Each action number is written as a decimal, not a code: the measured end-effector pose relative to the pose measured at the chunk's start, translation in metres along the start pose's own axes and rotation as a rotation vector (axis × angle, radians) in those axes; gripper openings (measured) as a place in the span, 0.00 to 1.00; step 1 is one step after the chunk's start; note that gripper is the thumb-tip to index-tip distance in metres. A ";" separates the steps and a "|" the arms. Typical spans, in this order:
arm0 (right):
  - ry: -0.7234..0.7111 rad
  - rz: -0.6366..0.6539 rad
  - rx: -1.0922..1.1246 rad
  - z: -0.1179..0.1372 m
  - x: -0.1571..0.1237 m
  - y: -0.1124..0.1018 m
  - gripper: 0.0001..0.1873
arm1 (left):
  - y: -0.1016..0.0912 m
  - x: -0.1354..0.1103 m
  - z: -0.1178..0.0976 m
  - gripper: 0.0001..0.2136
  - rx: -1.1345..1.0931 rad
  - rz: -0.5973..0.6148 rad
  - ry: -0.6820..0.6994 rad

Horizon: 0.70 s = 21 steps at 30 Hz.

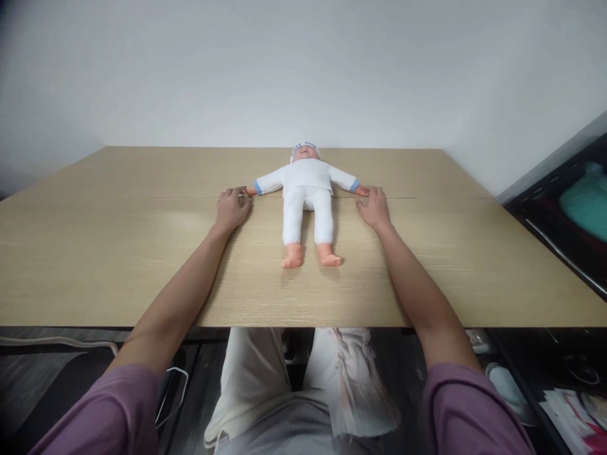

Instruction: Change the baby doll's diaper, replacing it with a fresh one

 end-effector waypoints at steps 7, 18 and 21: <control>0.041 0.016 -0.010 0.007 -0.018 -0.010 0.30 | -0.008 -0.024 -0.006 0.27 -0.022 0.051 0.012; 0.082 0.052 -0.036 0.058 -0.110 -0.046 0.32 | -0.048 -0.123 -0.053 0.25 -0.043 0.125 0.041; 0.046 0.101 -0.024 0.077 -0.144 -0.060 0.31 | -0.065 -0.161 -0.072 0.25 -0.062 0.165 0.077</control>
Point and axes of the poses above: each hand's wrist, its own x-axis towards the middle knuckle, its own y-axis out of the palm, z = x × y, the point moved 2 cm from there along x, towards the middle knuckle, and after that the axes turned 6 degrees about y, right-handed, at the moved point
